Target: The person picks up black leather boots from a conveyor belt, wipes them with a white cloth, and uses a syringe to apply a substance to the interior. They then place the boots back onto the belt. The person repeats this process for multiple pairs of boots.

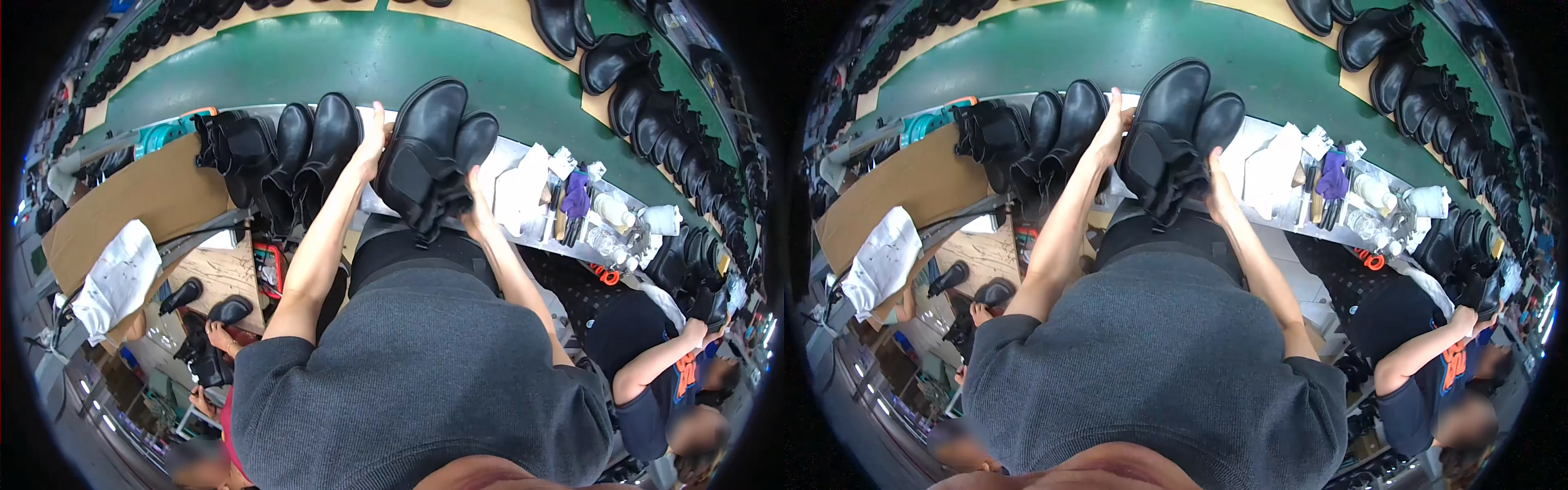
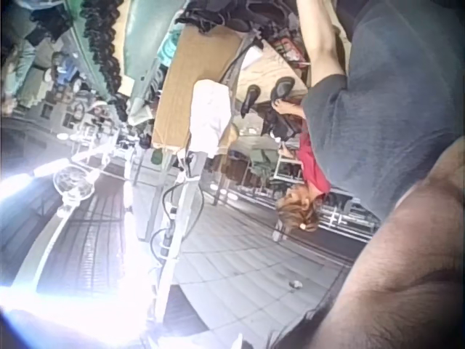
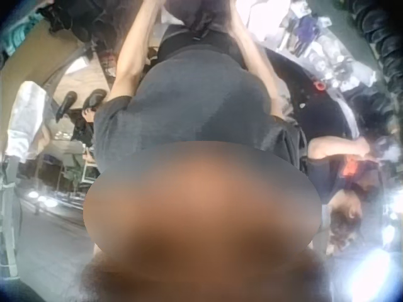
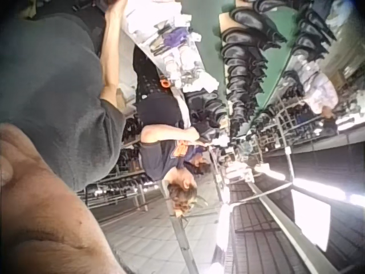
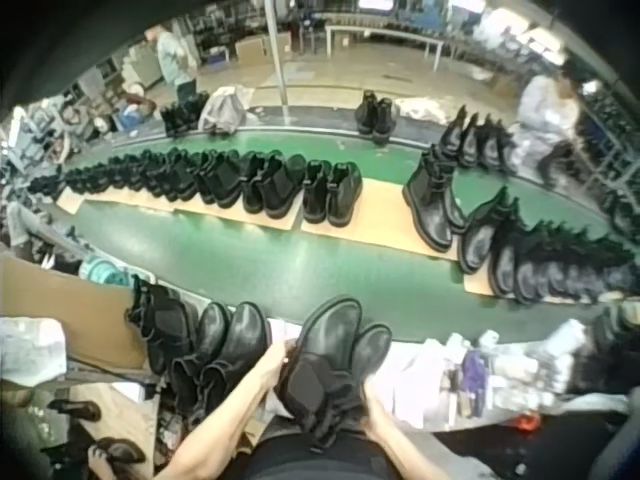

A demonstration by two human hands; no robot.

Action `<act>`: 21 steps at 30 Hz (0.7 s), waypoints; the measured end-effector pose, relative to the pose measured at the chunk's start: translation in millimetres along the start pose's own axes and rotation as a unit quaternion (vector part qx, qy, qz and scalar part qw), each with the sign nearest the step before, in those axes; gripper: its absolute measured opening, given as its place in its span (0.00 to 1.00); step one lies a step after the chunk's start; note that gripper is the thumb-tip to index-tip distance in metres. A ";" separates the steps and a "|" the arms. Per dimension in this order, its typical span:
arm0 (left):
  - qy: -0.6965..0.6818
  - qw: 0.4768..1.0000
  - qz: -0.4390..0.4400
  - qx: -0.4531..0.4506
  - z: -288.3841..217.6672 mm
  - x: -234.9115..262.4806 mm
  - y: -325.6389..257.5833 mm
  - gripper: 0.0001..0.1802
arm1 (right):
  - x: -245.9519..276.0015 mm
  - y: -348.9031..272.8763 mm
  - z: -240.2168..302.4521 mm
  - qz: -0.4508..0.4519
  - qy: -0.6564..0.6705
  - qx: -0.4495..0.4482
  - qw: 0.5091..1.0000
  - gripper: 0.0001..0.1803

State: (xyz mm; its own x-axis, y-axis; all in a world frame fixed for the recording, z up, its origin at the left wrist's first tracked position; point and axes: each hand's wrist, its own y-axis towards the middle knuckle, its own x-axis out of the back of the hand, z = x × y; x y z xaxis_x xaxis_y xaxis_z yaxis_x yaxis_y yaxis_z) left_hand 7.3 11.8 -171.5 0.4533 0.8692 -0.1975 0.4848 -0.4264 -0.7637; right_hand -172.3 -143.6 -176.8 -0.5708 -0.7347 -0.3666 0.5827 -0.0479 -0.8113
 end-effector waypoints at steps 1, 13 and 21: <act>0.023 0.997 0.009 -0.067 -17.6 -18.3 -20.4 0.56 | -3.8 -9.4 5.1 0.005 0.068 0.021 0.997 0.45; 0.097 0.978 0.051 -0.175 -80.5 -51.5 -110.2 0.54 | 11.8 12.6 68.9 0.190 0.156 0.104 0.964 0.31; 0.073 0.980 0.099 -0.156 -62.2 -43.8 -96.2 0.51 | 32.1 -12.6 72.2 0.009 0.105 0.167 0.980 0.29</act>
State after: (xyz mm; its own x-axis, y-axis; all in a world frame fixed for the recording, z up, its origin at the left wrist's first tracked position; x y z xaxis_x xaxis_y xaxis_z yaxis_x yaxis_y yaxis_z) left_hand -12.6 -0.8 -51.2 0.6524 0.7263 -0.2165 0.5707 -0.6588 -0.4902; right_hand -156.2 -215.4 -145.5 -0.6445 -0.5833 -0.4943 0.7310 -0.2807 -0.6220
